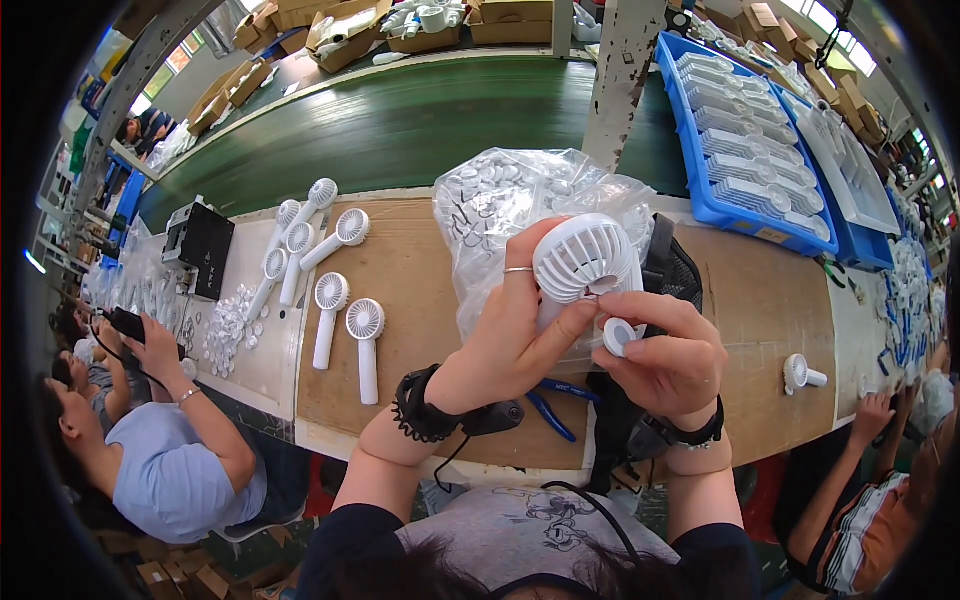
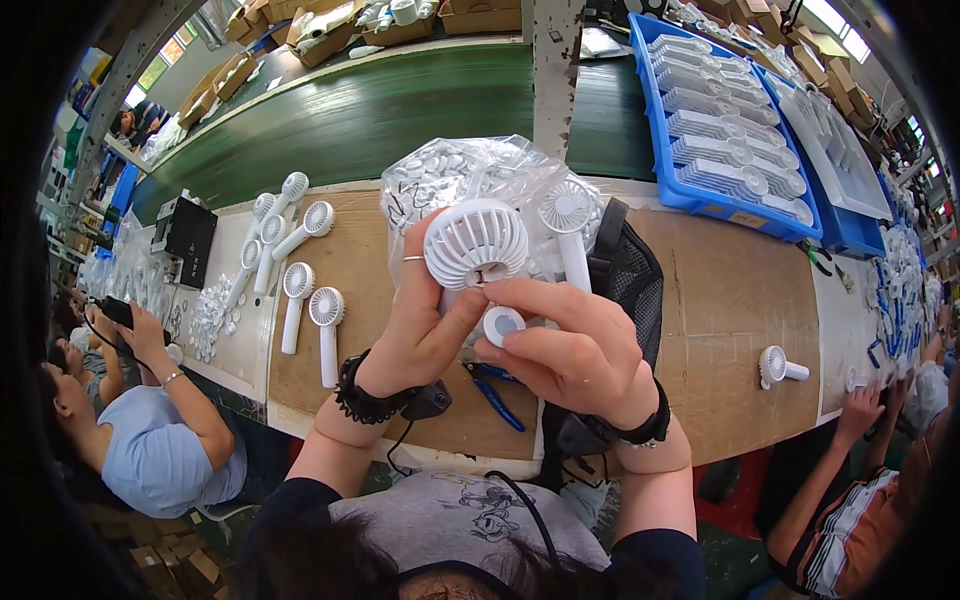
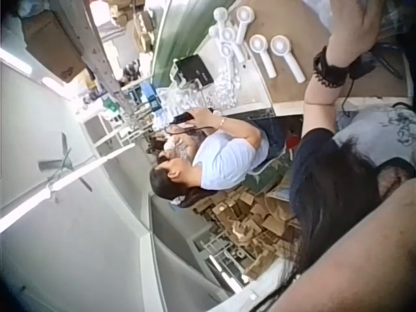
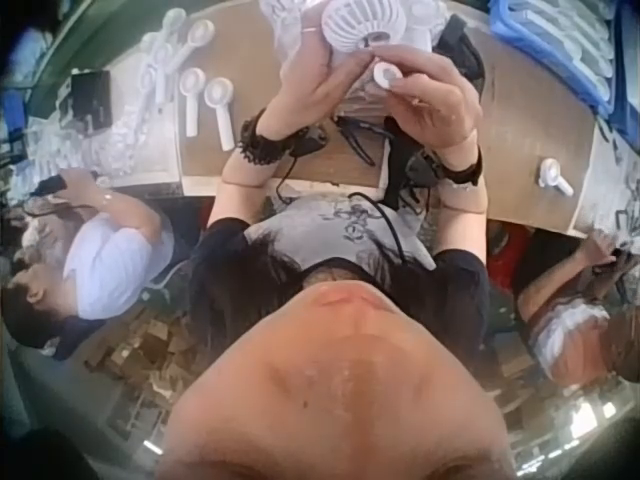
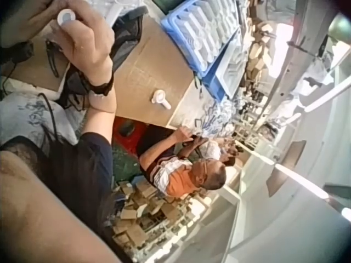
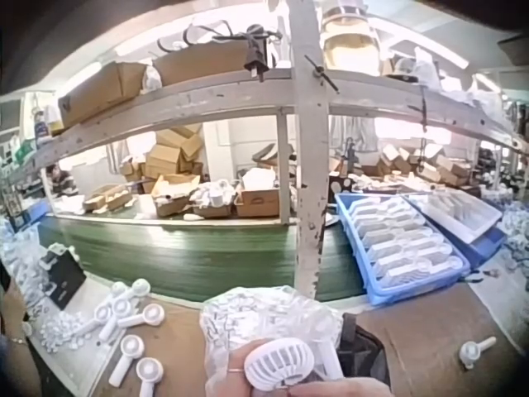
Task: The person picks up a handheld fan and a small circular cap, then presses the cap onto the back of the fan. They repeat this process with a second fan and cap before holding up both completed fans.
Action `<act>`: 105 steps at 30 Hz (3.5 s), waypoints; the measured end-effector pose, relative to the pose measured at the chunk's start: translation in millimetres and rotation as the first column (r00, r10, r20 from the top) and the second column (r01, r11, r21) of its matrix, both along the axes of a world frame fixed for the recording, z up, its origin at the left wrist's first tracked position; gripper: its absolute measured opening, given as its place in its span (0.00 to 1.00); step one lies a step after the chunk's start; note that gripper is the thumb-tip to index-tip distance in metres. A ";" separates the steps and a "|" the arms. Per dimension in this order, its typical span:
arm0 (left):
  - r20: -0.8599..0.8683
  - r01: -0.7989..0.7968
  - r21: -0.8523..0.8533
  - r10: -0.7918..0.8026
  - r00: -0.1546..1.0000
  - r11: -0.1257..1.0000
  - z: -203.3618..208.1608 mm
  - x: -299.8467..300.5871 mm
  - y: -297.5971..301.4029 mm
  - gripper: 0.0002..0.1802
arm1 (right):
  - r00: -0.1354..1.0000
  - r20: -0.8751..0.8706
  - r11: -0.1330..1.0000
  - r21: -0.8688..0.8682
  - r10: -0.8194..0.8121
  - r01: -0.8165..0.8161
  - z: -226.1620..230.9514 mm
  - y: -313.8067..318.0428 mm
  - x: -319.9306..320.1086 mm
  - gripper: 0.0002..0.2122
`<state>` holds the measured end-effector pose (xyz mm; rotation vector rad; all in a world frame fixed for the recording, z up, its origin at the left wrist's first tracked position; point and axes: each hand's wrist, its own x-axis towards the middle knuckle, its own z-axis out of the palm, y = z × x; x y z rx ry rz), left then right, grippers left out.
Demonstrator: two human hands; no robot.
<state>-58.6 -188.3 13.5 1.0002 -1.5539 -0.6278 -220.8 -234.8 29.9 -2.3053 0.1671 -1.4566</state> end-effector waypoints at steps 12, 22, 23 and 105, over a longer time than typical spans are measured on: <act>0.028 -0.010 0.005 0.010 1.000 1.000 4.2 -0.4 1.6 0.32 | 0.999 0.032 0.999 -0.028 -0.014 0.015 0.4 -1.4 0.1 0.15; -0.022 0.118 0.134 -0.116 0.993 0.984 7.6 3.2 1.6 0.29 | 0.991 0.067 0.967 0.217 0.120 -0.132 -6.5 0.7 1.1 0.11; -0.027 0.118 0.151 -0.115 0.993 0.981 9.2 3.6 2.5 0.29 | 0.990 0.067 0.967 0.216 0.122 -0.134 -3.7 1.6 1.6 0.11; -0.120 0.044 -0.058 -0.051 0.991 0.997 1.9 5.0 -1.6 0.34 | 0.998 0.003 0.805 0.592 0.055 -0.046 19.7 3.1 -11.5 0.11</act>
